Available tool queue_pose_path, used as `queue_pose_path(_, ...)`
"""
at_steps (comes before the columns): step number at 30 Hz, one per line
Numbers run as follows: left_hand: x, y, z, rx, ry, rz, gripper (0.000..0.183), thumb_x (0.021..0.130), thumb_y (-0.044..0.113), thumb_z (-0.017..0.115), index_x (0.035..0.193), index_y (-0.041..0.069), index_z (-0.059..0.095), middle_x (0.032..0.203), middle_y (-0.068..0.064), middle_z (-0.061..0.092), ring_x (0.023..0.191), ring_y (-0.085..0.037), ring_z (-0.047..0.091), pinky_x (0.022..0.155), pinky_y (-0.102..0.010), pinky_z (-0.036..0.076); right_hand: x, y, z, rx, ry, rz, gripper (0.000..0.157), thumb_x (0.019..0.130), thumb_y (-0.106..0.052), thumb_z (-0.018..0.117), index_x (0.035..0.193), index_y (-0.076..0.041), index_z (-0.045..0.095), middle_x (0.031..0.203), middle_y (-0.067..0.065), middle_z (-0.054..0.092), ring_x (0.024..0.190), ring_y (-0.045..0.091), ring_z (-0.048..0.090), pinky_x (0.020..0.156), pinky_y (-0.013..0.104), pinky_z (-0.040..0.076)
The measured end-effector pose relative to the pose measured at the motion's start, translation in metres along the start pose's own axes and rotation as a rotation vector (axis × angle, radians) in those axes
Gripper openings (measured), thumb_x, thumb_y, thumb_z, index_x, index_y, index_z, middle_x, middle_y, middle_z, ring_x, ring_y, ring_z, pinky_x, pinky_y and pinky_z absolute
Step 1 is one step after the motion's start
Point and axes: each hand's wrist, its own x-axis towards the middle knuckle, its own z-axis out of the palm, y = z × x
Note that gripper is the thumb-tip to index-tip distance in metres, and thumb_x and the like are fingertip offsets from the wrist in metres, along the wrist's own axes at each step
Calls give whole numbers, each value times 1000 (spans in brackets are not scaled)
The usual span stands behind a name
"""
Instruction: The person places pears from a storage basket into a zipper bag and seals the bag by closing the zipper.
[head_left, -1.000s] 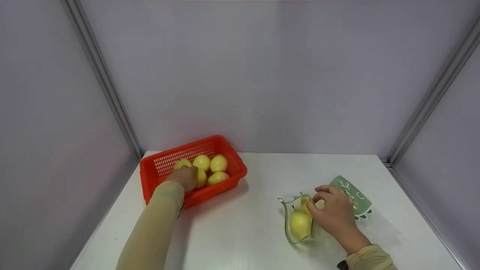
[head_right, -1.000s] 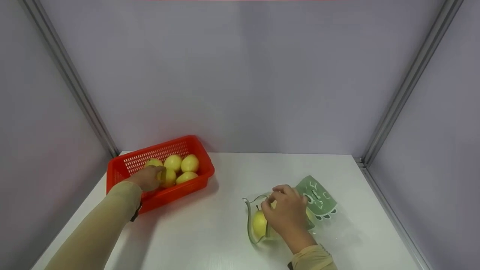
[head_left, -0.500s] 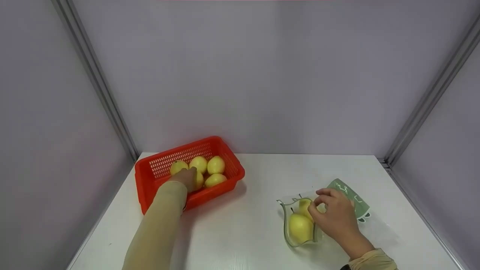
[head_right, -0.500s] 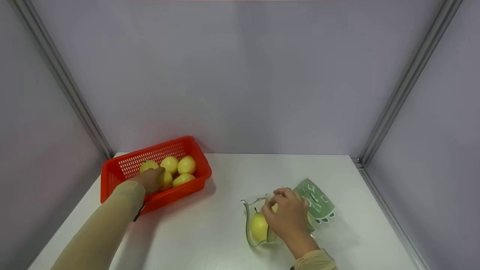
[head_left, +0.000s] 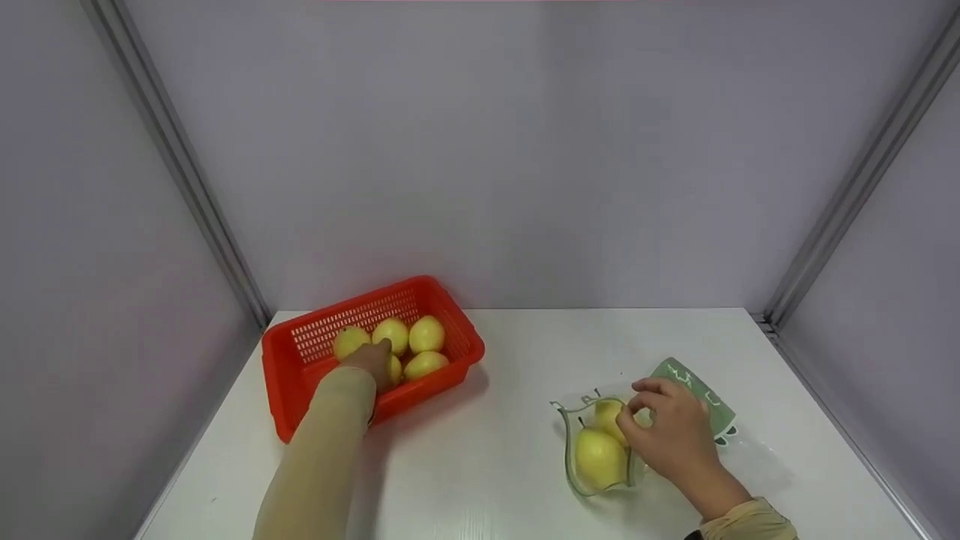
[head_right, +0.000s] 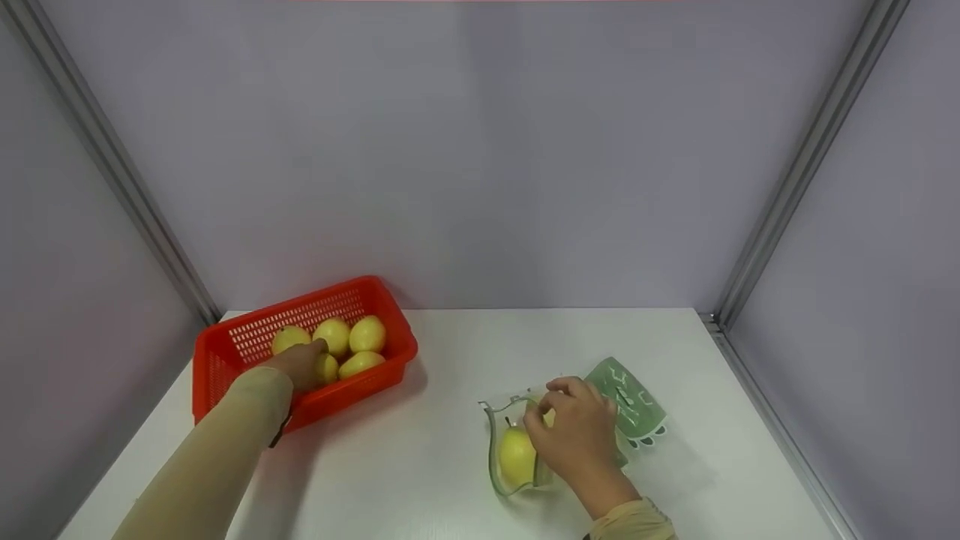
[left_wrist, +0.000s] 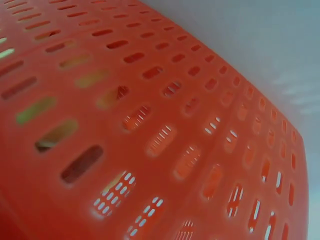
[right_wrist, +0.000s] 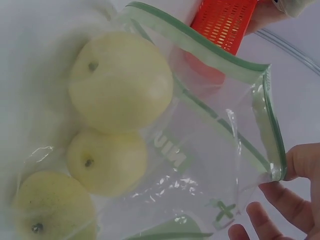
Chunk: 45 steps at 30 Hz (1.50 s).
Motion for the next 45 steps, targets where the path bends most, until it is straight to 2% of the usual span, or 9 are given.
queue_pose_path(4,3,-5,-2,1,41,42,67,90,20,62,149,10,32,133,-23,53,126,-37,49,102,-54,39,1,1,2,7,7,1,17,70,-14,76,60,-22,65,95,0,69,93,26,63,77,54,43)
queue_pose_path(6,1,-7,-3,-20,43,26,72,89,22,65,151,11,31,137,-21,51,128,-36,47,104,-54,37,2,0,3,6,4,6,17,70,-14,77,60,-22,65,95,1,69,93,26,63,76,53,43)
queue_pose_path(11,-20,-10,-6,-111,31,-48,77,89,26,65,154,17,25,149,-14,40,133,-32,40,110,-56,31,4,-2,6,4,-22,23,15,72,-16,76,61,-22,66,96,0,69,93,26,62,75,50,42)
queue_pose_path(14,-35,-9,-12,-183,39,-52,77,87,24,68,153,18,28,148,-12,42,127,-31,44,108,-57,32,5,-4,6,8,-30,31,15,73,-16,75,62,-21,66,97,1,69,94,26,62,75,50,41)
queue_pose_path(21,-53,-11,-29,-375,62,-100,93,74,40,81,151,30,29,144,-6,44,124,-31,43,106,-62,32,10,-8,7,13,-59,47,13,75,-16,74,64,-19,67,100,3,68,98,28,61,79,53,40)
queue_pose_path(27,-44,-16,-21,-399,275,68,89,70,47,81,144,27,36,133,-2,46,116,-27,48,101,-55,42,17,-12,4,6,-39,46,11,76,-17,73,66,-15,68,101,4,68,99,28,60,78,50,39)
queue_pose_path(33,-27,-19,-14,-335,437,146,84,67,46,82,138,26,41,129,0,46,111,-25,51,97,-52,46,29,-14,-1,47,23,28,12,74,-14,74,64,-14,67,98,4,69,96,28,62,83,54,39)
queue_pose_path(39,-38,5,-12,-295,565,279,74,69,42,81,132,27,47,121,-1,48,105,-21,49,88,-46,51,40,-18,-6,70,77,25,13,75,-13,73,63,-11,67,96,5,68,94,28,62,81,54,40)
queue_pose_path(45,-53,35,-9,-292,606,398,67,68,36,82,126,31,49,116,4,50,97,-17,53,78,-40,55,50,-16,-9,89,135,-4,15,75,-15,73,62,-11,67,97,6,67,91,29,60,81,54,38)
